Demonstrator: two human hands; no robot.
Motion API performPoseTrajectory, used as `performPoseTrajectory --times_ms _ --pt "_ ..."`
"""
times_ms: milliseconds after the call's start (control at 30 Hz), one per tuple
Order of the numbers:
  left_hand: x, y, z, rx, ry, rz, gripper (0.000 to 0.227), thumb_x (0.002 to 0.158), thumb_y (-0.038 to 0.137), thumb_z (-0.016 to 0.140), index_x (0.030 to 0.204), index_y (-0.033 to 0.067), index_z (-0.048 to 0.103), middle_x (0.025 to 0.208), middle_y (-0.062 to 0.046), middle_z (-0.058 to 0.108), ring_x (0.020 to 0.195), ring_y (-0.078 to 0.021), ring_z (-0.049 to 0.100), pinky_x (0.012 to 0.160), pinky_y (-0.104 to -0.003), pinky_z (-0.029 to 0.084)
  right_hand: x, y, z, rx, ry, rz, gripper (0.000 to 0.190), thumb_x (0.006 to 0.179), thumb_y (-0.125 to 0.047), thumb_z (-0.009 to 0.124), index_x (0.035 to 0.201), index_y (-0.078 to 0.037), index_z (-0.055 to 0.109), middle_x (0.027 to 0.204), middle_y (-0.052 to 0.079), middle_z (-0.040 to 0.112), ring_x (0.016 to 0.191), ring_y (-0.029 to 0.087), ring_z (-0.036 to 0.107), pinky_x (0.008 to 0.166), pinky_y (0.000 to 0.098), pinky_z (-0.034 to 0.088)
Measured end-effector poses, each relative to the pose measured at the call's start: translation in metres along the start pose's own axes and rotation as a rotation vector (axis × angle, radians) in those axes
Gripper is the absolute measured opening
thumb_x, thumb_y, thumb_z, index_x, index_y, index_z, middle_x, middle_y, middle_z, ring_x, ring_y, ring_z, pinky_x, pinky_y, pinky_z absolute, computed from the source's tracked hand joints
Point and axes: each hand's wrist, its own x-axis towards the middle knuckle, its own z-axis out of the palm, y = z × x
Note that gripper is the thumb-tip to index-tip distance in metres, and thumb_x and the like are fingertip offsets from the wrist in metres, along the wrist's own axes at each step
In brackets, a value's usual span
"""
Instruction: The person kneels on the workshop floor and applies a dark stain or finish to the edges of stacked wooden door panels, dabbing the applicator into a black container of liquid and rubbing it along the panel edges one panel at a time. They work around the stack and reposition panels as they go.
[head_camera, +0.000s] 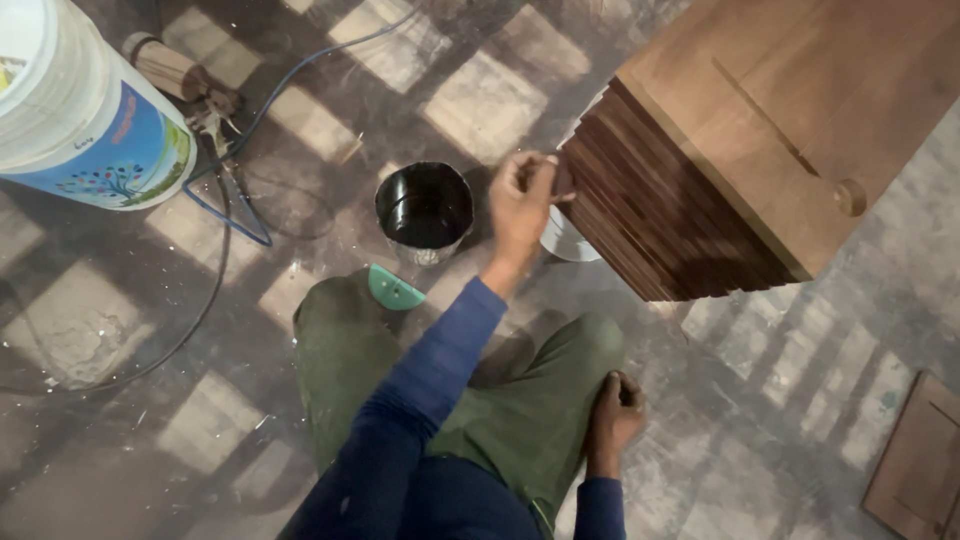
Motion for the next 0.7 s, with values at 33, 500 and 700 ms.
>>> performPoseTrajectory --times_ms 33,500,700 --pt "-0.007 -0.007 0.001 0.001 0.001 -0.004 0.013 0.1 0.007 0.063 0.108 -0.0027 0.061 0.102 -0.012 0.066 0.084 -0.0171 0.07 0.069 -0.035 0.068 -0.001 0.0 -0.001 -0.002 0.0 0.003 0.024 0.096 -0.022 0.071 0.107 -0.001 0.075 0.104 0.011 0.075 0.093 0.018 0.069 0.086 0.033 0.053" --pt "-0.164 -0.048 0.072 0.45 -0.152 0.03 0.016 0.096 0.013 0.074 0.101 0.0014 0.063 0.088 -0.005 0.067 0.078 -0.0107 0.06 0.072 -0.028 0.052 0.007 0.033 0.002 -0.037 -0.01 0.028 0.025 0.097 -0.022 0.072 0.105 0.001 0.074 0.099 0.013 0.074 0.087 0.02 0.064 0.081 0.0346 0.053" --pt "-0.2 -0.064 0.078 0.438 -0.43 -0.098 0.022 0.096 0.019 0.071 0.109 0.0023 0.064 0.097 -0.007 0.072 0.087 -0.012 0.069 0.08 -0.028 0.057 0.014 0.147 0.004 0.184 -0.048 -0.034 0.033 0.097 -0.021 0.07 0.115 0.006 0.068 0.106 0.011 0.069 0.091 0.018 0.062 0.079 0.0384 0.054"
